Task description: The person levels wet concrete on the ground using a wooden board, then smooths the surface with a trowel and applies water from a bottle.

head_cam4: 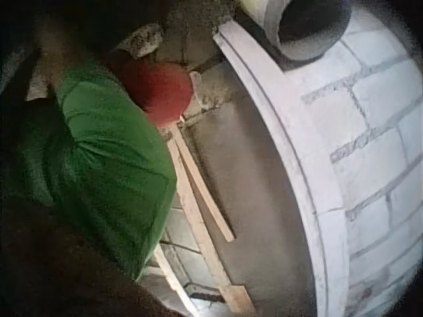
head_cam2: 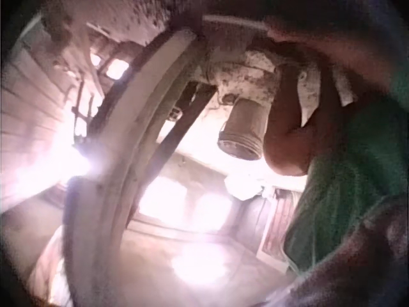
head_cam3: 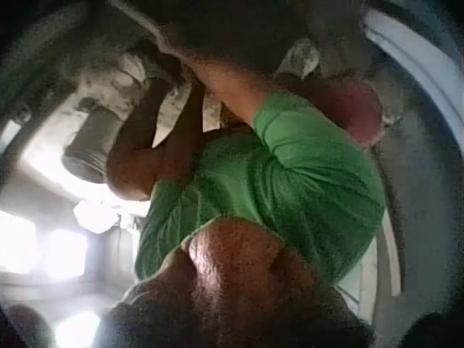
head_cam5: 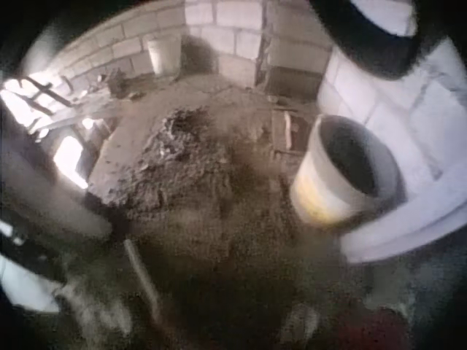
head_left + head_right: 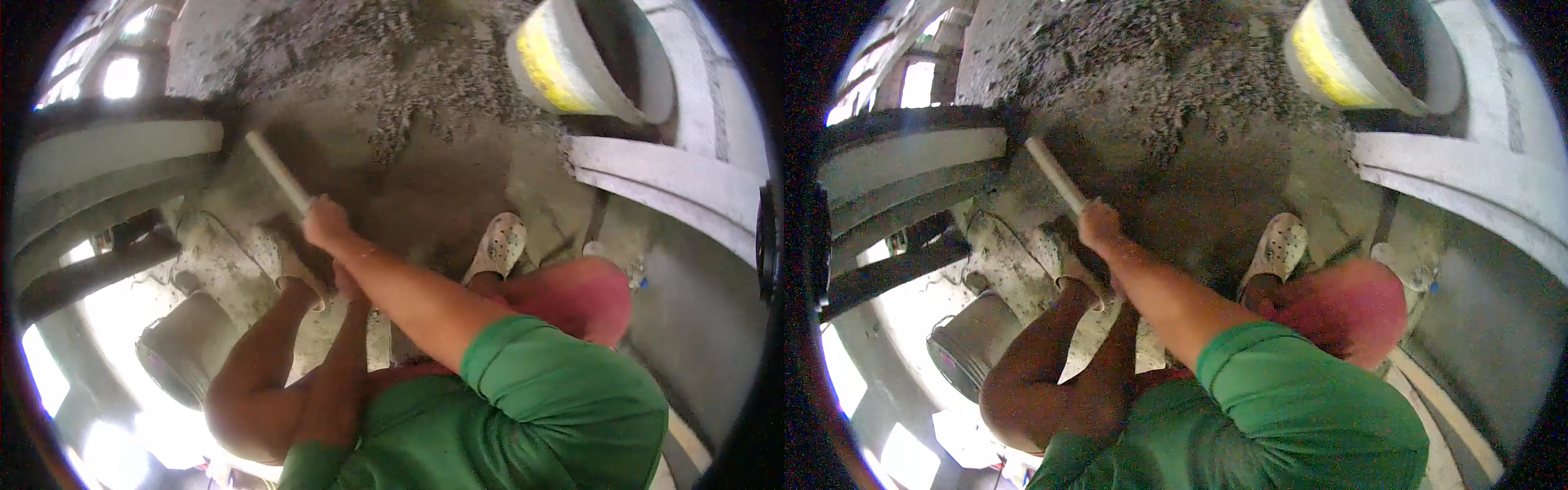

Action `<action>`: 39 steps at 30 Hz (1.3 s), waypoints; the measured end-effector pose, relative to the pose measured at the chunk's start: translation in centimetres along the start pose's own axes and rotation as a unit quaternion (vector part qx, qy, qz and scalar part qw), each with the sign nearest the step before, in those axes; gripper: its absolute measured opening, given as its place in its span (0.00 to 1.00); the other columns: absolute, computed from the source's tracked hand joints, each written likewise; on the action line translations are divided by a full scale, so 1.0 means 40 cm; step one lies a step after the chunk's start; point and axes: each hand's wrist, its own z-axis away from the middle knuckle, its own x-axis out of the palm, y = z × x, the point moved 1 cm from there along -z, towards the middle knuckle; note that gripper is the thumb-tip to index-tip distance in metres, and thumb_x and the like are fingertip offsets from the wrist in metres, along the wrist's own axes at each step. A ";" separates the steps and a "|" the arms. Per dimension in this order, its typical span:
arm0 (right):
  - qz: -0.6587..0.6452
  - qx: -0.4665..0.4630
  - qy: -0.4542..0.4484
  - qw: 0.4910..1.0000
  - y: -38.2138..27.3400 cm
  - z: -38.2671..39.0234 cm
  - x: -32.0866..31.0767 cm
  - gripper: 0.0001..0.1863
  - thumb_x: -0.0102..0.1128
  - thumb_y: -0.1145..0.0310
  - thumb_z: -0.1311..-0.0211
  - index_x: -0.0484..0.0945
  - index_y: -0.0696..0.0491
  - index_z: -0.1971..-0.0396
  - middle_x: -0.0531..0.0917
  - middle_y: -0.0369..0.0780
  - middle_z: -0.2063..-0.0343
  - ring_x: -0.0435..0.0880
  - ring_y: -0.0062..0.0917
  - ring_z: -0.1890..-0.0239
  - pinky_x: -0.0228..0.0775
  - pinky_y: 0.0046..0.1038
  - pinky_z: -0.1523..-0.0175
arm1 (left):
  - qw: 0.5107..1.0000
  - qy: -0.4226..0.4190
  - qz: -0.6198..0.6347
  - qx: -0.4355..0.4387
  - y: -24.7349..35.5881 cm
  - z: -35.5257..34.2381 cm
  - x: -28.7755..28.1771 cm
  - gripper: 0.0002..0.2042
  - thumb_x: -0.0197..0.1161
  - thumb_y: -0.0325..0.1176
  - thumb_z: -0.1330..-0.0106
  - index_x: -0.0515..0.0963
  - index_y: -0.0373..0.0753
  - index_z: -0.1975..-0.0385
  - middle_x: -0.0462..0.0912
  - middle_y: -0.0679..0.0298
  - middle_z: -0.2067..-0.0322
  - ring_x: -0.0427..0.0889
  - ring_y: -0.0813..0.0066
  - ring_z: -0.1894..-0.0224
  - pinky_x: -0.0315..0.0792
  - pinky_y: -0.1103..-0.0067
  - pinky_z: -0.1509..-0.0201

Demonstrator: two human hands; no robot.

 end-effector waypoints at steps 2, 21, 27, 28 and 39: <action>0.025 0.051 -0.035 0.998 0.083 -0.037 -0.031 0.14 0.58 0.63 0.46 0.79 0.58 0.67 0.82 0.51 0.67 0.83 0.50 0.66 0.76 0.48 0.61 | 0.999 -0.026 0.018 0.018 0.039 0.002 0.046 0.21 0.63 0.37 0.42 0.68 0.34 0.51 0.71 0.49 0.56 0.74 0.49 0.54 0.71 0.63 0.53; 0.148 0.271 0.179 0.934 0.574 0.112 -0.601 0.30 0.59 0.48 0.46 0.79 0.67 0.66 0.82 0.58 0.70 0.83 0.55 0.67 0.75 0.48 0.56 | 0.922 -0.315 -0.113 0.195 0.486 0.084 0.233 0.19 0.58 0.28 0.41 0.68 0.39 0.49 0.72 0.48 0.50 0.78 0.46 0.52 0.76 0.60 0.51; -0.046 0.379 0.237 0.893 0.406 0.122 -0.629 0.33 0.56 0.45 0.45 0.81 0.67 0.65 0.83 0.58 0.65 0.84 0.51 0.61 0.74 0.46 0.54 | 0.888 -0.235 -0.211 0.334 0.405 -0.099 0.026 0.17 0.62 0.25 0.47 0.74 0.41 0.55 0.74 0.57 0.55 0.73 0.54 0.50 0.72 0.62 0.51; -0.082 0.401 0.208 0.888 0.430 0.141 -0.625 0.34 0.55 0.44 0.45 0.81 0.67 0.64 0.83 0.58 0.64 0.83 0.51 0.60 0.73 0.46 0.53 | 0.875 -0.241 -0.234 0.348 0.382 -0.110 0.014 0.19 0.62 0.25 0.47 0.74 0.42 0.54 0.74 0.58 0.55 0.73 0.55 0.50 0.72 0.62 0.51; -0.130 0.521 0.176 0.825 0.396 0.106 -0.360 0.27 0.54 0.51 0.45 0.81 0.65 0.69 0.83 0.55 0.71 0.83 0.50 0.62 0.73 0.44 0.55 | 0.872 -0.299 -0.269 0.279 0.101 -0.205 -0.048 0.18 0.60 0.31 0.42 0.74 0.42 0.49 0.80 0.53 0.56 0.81 0.52 0.57 0.75 0.62 0.54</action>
